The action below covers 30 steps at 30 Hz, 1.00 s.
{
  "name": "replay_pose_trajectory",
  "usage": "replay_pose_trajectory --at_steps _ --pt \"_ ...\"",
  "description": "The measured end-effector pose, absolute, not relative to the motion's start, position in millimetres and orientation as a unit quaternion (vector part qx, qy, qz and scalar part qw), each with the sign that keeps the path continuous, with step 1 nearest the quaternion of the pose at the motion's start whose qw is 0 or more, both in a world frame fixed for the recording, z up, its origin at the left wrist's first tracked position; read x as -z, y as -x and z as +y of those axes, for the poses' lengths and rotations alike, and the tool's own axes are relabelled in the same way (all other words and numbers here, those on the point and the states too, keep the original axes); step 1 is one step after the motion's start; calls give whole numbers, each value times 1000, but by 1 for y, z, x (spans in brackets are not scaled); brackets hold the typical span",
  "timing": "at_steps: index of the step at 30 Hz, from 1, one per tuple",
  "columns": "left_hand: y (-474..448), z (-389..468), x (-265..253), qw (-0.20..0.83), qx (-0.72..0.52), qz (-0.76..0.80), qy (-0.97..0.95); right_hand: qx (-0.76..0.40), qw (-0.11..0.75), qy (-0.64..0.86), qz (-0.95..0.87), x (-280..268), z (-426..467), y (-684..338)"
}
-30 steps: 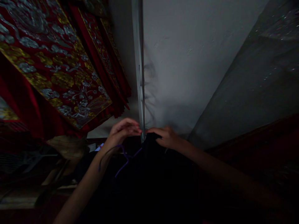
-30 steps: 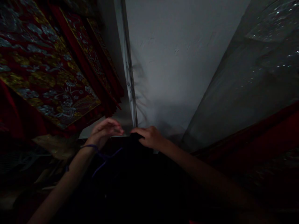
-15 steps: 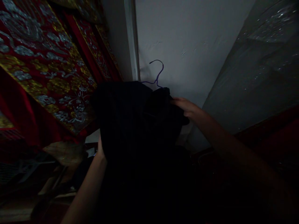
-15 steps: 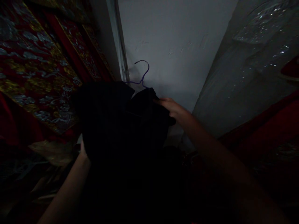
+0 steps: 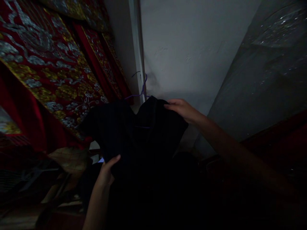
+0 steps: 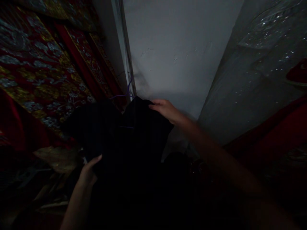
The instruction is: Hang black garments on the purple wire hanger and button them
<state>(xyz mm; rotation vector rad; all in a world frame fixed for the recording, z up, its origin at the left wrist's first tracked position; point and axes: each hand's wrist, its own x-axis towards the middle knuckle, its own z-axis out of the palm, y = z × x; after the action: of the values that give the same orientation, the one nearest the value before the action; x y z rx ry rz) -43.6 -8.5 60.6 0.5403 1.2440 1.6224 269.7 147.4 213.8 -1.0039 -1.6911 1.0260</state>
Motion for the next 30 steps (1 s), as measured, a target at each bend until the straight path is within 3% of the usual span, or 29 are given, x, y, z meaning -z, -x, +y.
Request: replay_pose_trajectory --at_steps 3,5,7,11,15,22,30 --pt "25 -21 -49 506 -642 550 -173 -103 529 423 -729 -195 128 -263" --pt "11 -25 -40 512 -641 547 -165 -33 563 398 -723 -172 108 -249" --pt "-2 -27 -33 519 -645 540 -155 -106 584 367 -716 -137 83 -228" --pt "-18 -29 -28 518 -645 531 -184 -372 525 356 -677 -52 35 -184" --pt "-18 -35 -31 503 -641 542 -204 -437 571 414 -558 -8 18 -167" --pt "-30 -50 -28 524 -625 541 -203 -471 505 400 -602 -35 30 -188" --pt "-25 -50 -31 512 -610 561 -227 -527 528 394 -537 -54 16 -196"
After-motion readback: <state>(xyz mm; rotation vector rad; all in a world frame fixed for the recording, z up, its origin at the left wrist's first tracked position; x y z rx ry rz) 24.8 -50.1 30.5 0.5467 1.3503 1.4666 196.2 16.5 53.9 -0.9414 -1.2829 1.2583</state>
